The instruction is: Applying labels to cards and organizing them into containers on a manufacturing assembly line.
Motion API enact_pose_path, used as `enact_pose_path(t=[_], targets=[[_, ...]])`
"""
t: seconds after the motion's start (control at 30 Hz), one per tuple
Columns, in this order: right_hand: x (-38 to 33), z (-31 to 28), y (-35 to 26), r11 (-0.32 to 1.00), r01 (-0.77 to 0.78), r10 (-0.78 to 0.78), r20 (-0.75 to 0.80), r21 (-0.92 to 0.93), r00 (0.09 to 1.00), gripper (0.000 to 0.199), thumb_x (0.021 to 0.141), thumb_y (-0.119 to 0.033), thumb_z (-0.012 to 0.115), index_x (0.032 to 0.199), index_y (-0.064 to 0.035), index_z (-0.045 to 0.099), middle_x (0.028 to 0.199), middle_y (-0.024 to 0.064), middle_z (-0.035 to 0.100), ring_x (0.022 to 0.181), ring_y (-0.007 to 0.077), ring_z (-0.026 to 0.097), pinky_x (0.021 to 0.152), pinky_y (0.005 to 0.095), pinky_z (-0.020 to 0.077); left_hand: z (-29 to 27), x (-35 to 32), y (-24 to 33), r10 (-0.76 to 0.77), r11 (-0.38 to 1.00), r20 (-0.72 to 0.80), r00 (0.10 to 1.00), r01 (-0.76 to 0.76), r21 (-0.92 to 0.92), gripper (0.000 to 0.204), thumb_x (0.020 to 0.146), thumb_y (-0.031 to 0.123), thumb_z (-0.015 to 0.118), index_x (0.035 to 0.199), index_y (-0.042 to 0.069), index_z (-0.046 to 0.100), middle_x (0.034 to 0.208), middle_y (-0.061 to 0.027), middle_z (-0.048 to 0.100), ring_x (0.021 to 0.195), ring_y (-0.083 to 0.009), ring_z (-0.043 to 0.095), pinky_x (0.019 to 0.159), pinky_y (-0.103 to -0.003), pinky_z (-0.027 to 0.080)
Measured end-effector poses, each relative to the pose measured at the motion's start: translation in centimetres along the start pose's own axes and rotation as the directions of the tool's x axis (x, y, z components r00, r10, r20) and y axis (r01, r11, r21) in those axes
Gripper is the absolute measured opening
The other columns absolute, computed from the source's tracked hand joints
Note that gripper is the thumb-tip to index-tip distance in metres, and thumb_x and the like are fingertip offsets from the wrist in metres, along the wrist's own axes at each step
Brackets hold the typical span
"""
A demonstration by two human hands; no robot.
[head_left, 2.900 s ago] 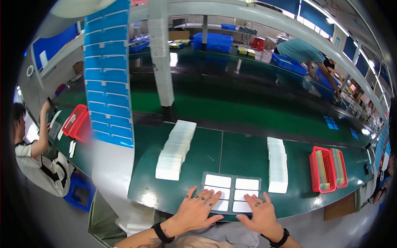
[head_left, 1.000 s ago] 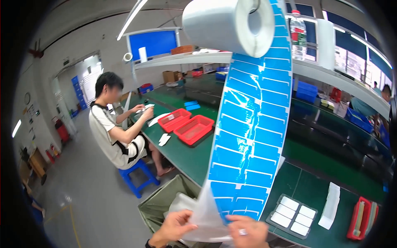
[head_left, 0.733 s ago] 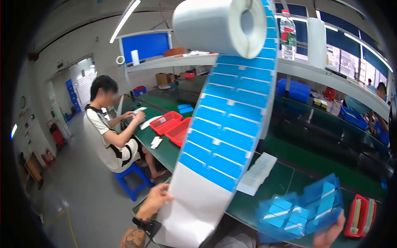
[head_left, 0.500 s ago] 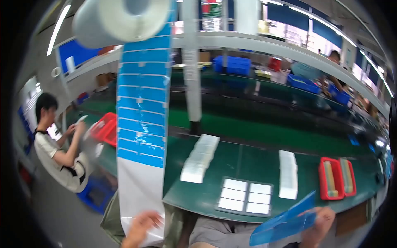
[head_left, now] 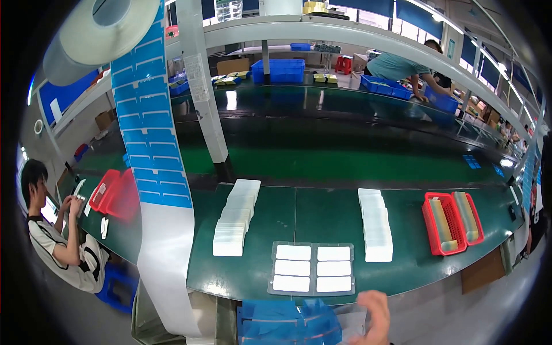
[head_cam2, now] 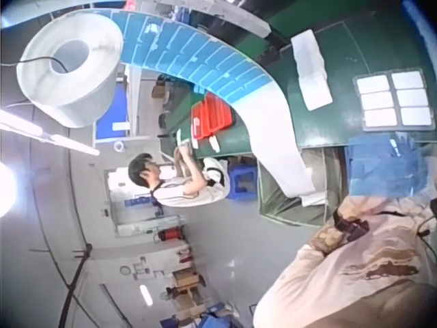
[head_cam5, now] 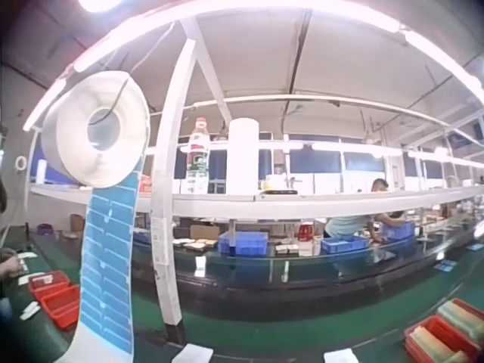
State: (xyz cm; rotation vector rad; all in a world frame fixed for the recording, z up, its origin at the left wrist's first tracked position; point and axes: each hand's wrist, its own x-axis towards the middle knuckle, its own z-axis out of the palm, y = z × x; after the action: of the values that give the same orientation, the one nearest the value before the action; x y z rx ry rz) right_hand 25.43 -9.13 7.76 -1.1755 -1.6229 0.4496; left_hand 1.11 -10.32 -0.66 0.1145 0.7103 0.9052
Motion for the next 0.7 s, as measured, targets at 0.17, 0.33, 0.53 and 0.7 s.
enact_pose_path(t=[0.17,0.33,0.53,0.7], targets=[[-3.3,-0.8,7.9,0.550,-0.747,0.507,0.561,0.374,0.654,0.051,0.095,-0.033,0.073,0.128,0.0034,0.060,0.087,0.0027,0.068,0.083,0.0123,0.065,0.073,0.0275,0.0531,1.0,0.4,3.1,0.103,0.976,-0.051,0.993,-0.092,0.197,0.051,0.103,0.036,0.055,0.137,-0.002,0.054,0.120,-0.0185,0.068,0.107,-0.0288,0.067,0.092,-0.041,0.055],[1.5,-0.7,6.2,0.495,-0.869,0.667,0.652,-0.027,0.360,0.035,0.096,-0.014,0.068,0.126,0.0048,0.064,0.098,0.0073,0.074,0.086,0.0147,0.068,0.074,0.0269,0.0537,1.5,1.0,7.8,0.216,0.904,-0.114,0.970,-0.155,0.399,0.048,0.103,0.029,0.057,0.138,-0.004,0.051,0.122,-0.0197,0.068,0.109,-0.0295,0.068,0.091,-0.041,0.055],[7.2,2.3,7.6,0.657,-0.711,0.601,0.395,0.251,0.695,0.018,0.089,-0.004,0.074,0.103,0.0087,0.074,0.072,0.0055,0.071,0.063,0.0084,0.066,0.051,0.0226,0.0521,-0.9,4.7,17.0,0.523,0.550,0.034,0.851,-0.368,0.750,0.035,0.098,0.012,0.063,0.129,-0.002,0.060,0.112,-0.0143,0.072,0.097,-0.0214,0.070,0.085,-0.036,0.056],[8.9,2.9,9.7,0.657,-0.712,0.643,0.310,0.246,0.700,0.023,0.087,0.001,0.070,0.107,0.0119,0.072,0.079,0.0084,0.073,0.065,0.0092,0.064,0.055,0.0228,0.0515,3.1,7.6,19.5,0.451,-0.179,0.276,0.849,-0.216,0.960,0.019,0.091,0.011,0.069,0.107,0.002,0.073,0.098,-0.0126,0.074,0.084,-0.0207,0.072,0.072,-0.036,0.056]])
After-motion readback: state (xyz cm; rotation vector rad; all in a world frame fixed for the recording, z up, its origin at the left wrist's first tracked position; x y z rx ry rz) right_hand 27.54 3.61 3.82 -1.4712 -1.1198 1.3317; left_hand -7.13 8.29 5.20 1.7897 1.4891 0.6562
